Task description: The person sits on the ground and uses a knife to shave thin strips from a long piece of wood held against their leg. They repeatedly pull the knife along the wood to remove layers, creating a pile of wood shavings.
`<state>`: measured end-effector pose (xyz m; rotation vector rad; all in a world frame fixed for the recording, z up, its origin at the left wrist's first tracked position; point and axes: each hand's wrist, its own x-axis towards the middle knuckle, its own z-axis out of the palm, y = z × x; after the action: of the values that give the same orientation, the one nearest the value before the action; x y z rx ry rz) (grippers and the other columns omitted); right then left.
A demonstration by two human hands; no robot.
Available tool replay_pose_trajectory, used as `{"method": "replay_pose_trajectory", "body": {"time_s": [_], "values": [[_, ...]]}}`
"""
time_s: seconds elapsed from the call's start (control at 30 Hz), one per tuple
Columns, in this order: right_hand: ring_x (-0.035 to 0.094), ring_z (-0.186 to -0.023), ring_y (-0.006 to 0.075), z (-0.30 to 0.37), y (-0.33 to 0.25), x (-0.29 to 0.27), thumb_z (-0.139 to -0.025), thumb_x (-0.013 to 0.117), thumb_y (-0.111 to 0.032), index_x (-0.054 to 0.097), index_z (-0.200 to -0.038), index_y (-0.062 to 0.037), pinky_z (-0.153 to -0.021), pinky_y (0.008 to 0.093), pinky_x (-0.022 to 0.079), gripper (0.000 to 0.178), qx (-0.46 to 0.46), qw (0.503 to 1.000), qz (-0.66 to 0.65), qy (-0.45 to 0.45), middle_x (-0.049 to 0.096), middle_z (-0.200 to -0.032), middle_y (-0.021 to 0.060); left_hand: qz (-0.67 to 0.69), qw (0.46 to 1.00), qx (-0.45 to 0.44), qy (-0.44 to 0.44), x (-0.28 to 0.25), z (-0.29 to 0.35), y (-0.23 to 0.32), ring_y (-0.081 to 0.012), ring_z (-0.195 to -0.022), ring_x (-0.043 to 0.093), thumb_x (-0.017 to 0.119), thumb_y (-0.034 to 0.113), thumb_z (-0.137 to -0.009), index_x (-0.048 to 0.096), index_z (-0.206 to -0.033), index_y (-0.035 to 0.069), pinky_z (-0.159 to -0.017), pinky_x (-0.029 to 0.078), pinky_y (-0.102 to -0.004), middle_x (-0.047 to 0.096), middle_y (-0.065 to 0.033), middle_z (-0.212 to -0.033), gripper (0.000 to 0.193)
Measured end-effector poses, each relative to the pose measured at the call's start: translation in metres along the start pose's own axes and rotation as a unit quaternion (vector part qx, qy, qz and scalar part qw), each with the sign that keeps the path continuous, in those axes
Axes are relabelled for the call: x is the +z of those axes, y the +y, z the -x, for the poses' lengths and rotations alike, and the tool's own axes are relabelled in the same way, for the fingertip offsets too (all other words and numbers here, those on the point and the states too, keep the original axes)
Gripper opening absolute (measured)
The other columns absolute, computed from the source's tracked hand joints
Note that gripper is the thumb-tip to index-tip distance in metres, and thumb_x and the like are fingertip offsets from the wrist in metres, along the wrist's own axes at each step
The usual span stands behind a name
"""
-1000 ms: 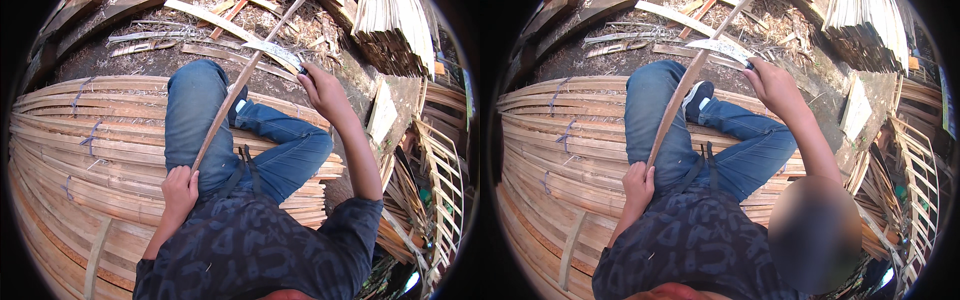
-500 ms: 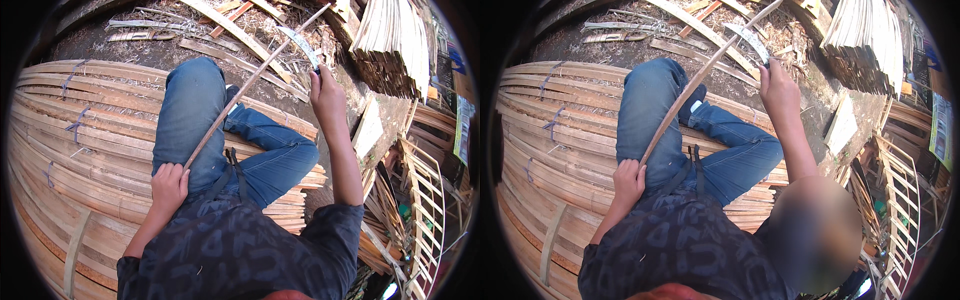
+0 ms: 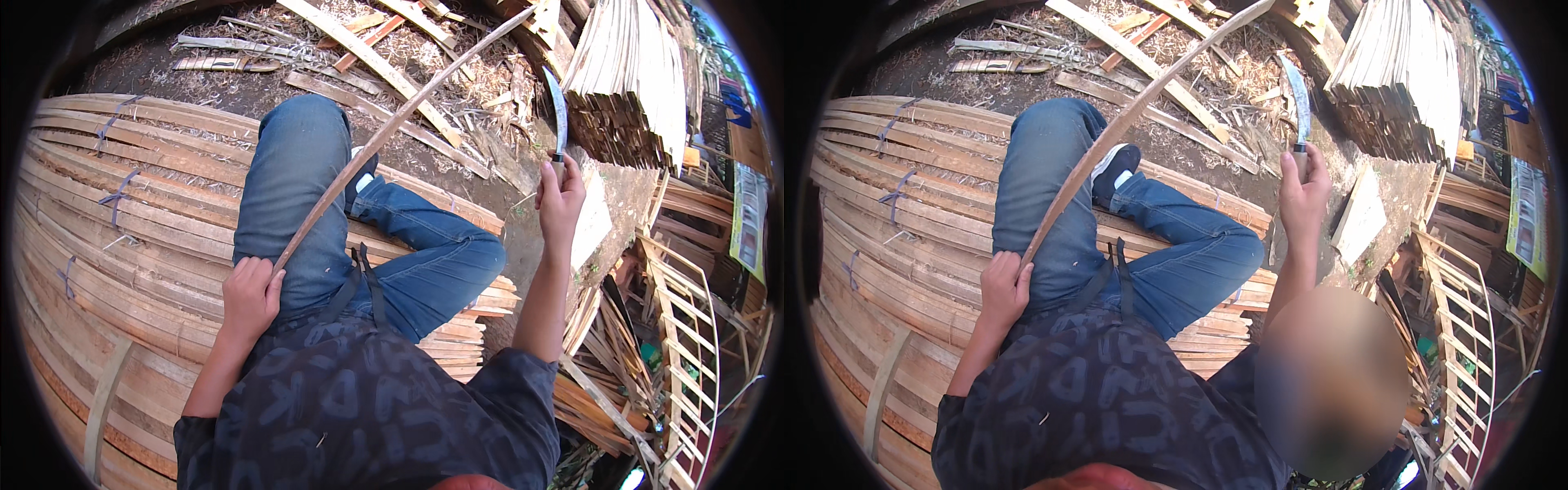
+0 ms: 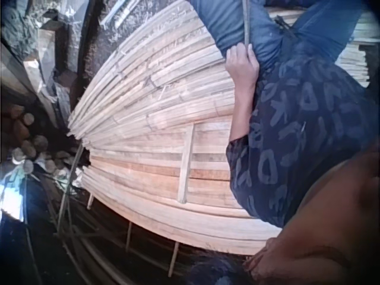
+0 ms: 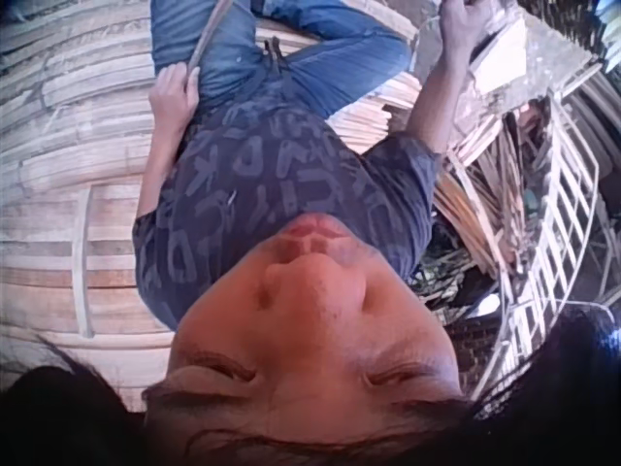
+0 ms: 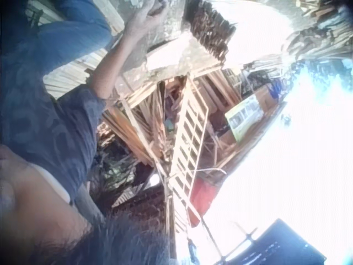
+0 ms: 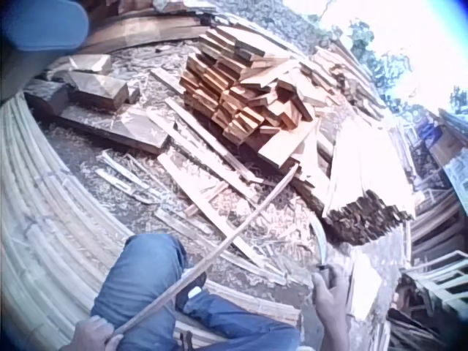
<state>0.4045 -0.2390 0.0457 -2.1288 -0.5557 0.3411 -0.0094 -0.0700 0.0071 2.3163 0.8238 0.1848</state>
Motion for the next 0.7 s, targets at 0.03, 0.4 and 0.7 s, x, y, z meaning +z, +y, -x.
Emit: {"method": "replay_pose_trajectory", "body": {"time_s": [0.03,0.4,0.7], "values": [[0.047,-0.052,0.0066,0.021,0.001,0.012,-0.094,0.059,-0.011,0.054,-0.112,0.0,-0.045,0.0211,0.038,0.022,0.012,0.996,-0.073,-0.044,0.055,-0.073,0.0022,0.0,1.0,0.006,-0.001,-0.003,0.002,0.002,-0.033,-0.064,0.046,0.063,0.009,-0.083,0.046,-0.073,0.002,-0.055,0.037,-0.043,0.043,-0.0137,-0.068,0.021],[0.042,-0.043,0.0072,0.167,-0.004,0.032,-0.1,0.05,-0.018,0.049,-0.105,-0.0018,-0.035,0.0216,0.035,0.017,0.162,0.756,-0.563,-0.291,0.044,-0.062,0.0019,-0.062,0.99,0.121,-0.042,-0.058,0.014,0.001,-0.0348,-0.068,0.045,0.061,0.002,-0.082,0.046,-0.076,-0.001,-0.061,0.038,-0.0422,0.044,-0.0152,-0.071,0.017],[0.041,-0.041,0.0074,0.178,0.004,-0.019,-0.1,0.051,-0.019,0.047,-0.1,-0.0059,-0.035,0.0215,0.035,0.014,0.194,0.758,-0.563,-0.266,0.043,-0.061,0.0006,-0.076,0.986,0.13,-0.07,-0.045,0.023,0.02,-0.0356,-0.071,0.047,0.062,0.0,-0.079,0.044,-0.076,-0.002,-0.062,0.04,-0.0411,0.042,-0.0161,-0.078,0.019]]}}
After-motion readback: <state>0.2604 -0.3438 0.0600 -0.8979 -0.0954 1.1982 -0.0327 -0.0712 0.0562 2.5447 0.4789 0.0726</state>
